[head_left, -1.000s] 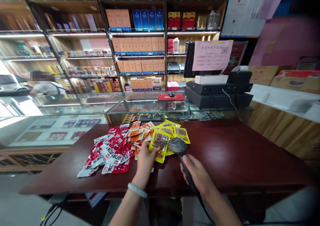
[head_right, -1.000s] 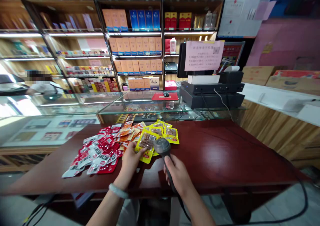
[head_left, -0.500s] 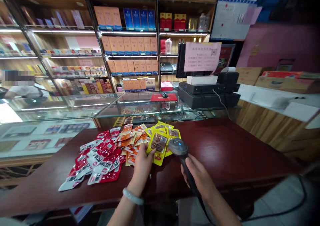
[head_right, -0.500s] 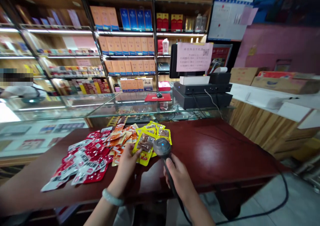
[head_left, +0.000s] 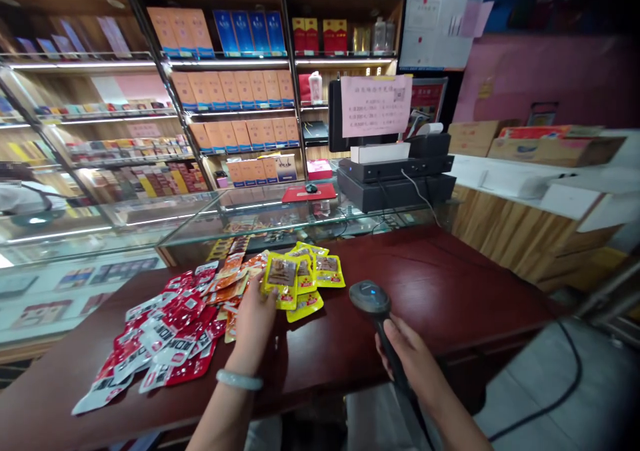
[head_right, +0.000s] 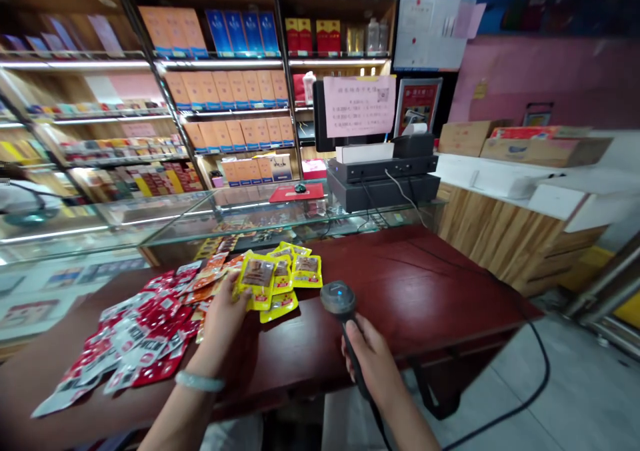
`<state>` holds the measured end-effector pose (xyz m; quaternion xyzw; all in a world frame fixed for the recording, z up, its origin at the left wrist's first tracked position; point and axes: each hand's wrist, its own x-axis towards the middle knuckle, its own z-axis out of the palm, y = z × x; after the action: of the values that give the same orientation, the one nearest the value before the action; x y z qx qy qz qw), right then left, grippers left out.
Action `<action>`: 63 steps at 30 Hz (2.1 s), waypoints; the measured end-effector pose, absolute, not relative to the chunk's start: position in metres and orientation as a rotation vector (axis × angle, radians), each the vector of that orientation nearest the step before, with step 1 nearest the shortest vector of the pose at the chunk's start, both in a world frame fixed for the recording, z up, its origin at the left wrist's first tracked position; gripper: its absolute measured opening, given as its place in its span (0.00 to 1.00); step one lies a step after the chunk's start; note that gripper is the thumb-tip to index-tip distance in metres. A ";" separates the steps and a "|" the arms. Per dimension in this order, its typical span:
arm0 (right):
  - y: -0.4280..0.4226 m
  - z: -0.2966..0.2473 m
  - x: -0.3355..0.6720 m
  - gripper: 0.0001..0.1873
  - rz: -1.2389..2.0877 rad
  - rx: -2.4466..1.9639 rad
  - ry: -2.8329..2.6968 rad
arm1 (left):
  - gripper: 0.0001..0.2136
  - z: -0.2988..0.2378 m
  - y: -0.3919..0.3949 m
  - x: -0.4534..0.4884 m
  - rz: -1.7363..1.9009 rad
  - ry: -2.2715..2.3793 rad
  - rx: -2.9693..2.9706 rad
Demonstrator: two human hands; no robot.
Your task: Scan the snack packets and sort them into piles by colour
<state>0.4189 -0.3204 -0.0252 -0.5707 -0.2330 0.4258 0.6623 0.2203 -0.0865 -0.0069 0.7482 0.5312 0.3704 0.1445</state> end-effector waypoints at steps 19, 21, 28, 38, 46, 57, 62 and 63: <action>-0.334 -0.018 0.432 0.31 0.947 -1.278 -0.477 | 0.35 -0.001 -0.079 0.356 0.339 1.393 2.886; -0.335 -0.018 0.436 0.31 0.939 -1.279 -0.461 | 0.34 -0.002 -0.079 0.357 0.334 1.370 2.917; -0.322 -0.016 0.464 0.30 0.884 -1.266 -0.501 | 0.19 0.007 -0.095 0.377 0.339 1.157 2.793; -0.324 0.013 0.495 0.29 0.769 -1.206 -0.470 | 0.13 -0.014 -0.112 0.417 0.696 0.894 2.175; -0.323 0.005 0.508 0.28 0.753 -1.195 -0.461 | 0.15 -0.032 -0.110 0.438 0.629 0.916 2.035; -0.324 0.006 0.507 0.29 0.698 -1.367 -0.483 | 0.28 -0.012 -0.119 0.454 0.739 0.719 2.122; -0.311 -0.009 0.483 0.29 0.811 -1.347 -0.480 | 0.20 -0.012 -0.114 0.394 0.752 0.749 2.152; -0.307 -0.013 0.477 0.29 0.840 -1.328 -0.477 | 0.19 -0.012 -0.116 0.383 0.763 0.747 2.136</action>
<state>0.4770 -0.3074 -0.0128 -0.5918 -0.2128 0.3743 0.6815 0.3835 -0.1162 -0.0124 0.8316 0.2908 0.2972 0.3681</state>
